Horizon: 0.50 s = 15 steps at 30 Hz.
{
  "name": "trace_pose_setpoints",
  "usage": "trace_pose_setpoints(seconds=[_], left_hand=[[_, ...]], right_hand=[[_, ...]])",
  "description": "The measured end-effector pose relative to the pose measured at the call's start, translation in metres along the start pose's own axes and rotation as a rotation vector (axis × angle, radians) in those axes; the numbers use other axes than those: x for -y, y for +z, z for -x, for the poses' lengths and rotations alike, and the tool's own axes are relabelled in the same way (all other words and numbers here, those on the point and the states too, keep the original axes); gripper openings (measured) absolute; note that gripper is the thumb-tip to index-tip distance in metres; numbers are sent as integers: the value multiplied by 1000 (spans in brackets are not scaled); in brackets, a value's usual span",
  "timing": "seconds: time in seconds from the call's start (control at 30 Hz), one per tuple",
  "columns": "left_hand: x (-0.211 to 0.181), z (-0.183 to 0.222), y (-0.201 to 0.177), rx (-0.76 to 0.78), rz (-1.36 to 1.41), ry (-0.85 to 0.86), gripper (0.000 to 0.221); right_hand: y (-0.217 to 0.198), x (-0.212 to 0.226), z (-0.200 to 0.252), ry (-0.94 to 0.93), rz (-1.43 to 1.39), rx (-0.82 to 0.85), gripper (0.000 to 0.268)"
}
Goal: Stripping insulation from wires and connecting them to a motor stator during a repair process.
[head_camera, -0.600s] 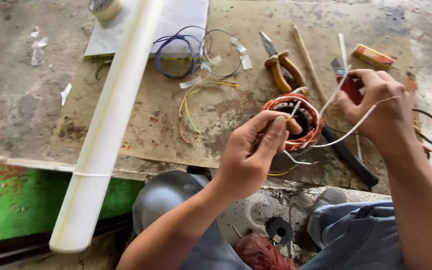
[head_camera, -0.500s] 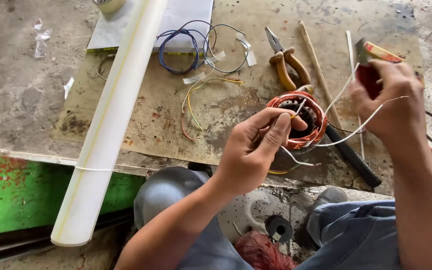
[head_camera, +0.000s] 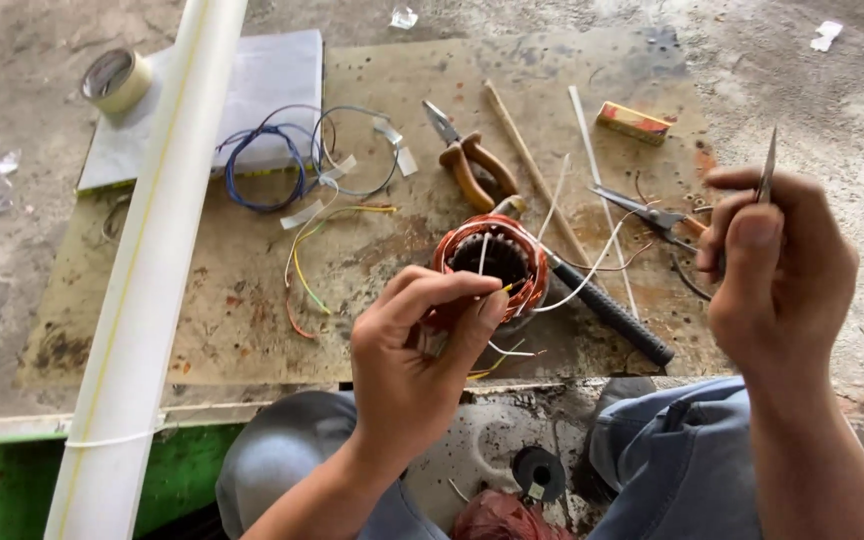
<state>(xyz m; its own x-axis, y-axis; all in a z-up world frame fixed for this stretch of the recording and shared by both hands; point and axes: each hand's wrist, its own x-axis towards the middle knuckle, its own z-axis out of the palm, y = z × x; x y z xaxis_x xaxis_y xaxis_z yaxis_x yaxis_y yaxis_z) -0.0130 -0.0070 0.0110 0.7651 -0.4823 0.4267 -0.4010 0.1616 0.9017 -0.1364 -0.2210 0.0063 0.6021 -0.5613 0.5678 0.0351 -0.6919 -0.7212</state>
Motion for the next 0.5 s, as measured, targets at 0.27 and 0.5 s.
trace_pose_setpoints(seconds=[0.27,0.5], left_hand=[[-4,9,11,38,-171,192,15],[-3,11,14,108,-206,160,12]], right_hand=[[13,25,31,-151,-106,378,53],[17,26,44,119,-362,501,40]])
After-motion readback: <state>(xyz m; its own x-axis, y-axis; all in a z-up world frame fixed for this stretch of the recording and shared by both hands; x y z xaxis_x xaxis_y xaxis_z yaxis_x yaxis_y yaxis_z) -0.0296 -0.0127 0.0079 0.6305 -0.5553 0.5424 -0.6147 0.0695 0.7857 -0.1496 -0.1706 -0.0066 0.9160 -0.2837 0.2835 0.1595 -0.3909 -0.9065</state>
